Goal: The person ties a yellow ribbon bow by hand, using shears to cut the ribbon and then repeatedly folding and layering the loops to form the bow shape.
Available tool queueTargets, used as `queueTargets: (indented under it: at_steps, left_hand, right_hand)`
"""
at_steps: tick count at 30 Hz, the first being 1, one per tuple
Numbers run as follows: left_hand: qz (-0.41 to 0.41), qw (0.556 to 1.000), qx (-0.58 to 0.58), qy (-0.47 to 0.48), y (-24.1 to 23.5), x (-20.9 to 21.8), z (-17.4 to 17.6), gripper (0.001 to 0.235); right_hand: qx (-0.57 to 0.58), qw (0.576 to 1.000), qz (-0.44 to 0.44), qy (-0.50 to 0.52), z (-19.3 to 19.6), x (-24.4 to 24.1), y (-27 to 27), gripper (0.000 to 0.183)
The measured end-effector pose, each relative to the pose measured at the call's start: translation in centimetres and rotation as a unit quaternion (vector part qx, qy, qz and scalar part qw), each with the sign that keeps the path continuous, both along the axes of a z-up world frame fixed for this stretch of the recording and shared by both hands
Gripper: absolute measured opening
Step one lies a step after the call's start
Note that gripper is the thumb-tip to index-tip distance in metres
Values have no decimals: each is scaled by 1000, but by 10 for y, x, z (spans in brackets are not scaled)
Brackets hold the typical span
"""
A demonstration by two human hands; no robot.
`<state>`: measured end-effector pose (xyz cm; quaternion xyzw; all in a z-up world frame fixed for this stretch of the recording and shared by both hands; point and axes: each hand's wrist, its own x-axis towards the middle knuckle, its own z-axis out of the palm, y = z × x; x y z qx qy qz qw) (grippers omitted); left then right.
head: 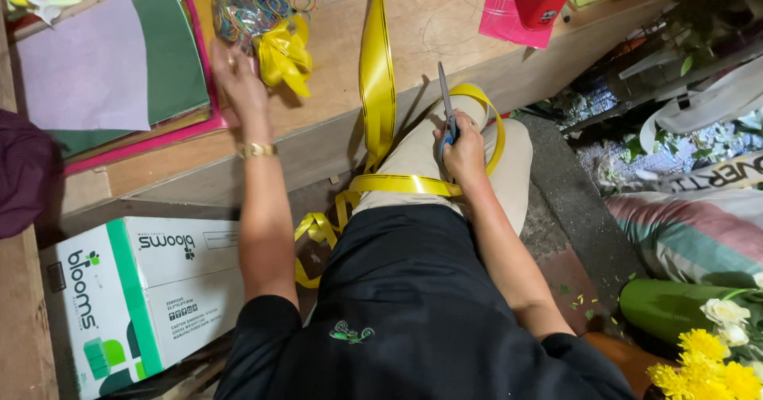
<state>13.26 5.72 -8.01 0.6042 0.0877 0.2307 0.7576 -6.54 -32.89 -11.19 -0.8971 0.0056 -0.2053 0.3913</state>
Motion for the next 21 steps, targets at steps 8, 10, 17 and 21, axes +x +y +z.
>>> queueTargets:
  at_steps: [8,10,17,21]
  left_hand:
    - [-179,916,356,45,-106,-162,47,15]
    - [-276,861,387,184,-123,-175,44,18]
    - [-509,698,455,217,-131,-183,9,50]
    - [-504,676,479,246,-120,-185,29,40]
  right_hand:
    - [-84,988,32,122,34,58,-15,51]
    - [-99,980,56,161,48,90,-12,69]
    - [-55,986,149,-54,58,123,21,28]
    - [-222,969,84,-62,58,110,22,14]
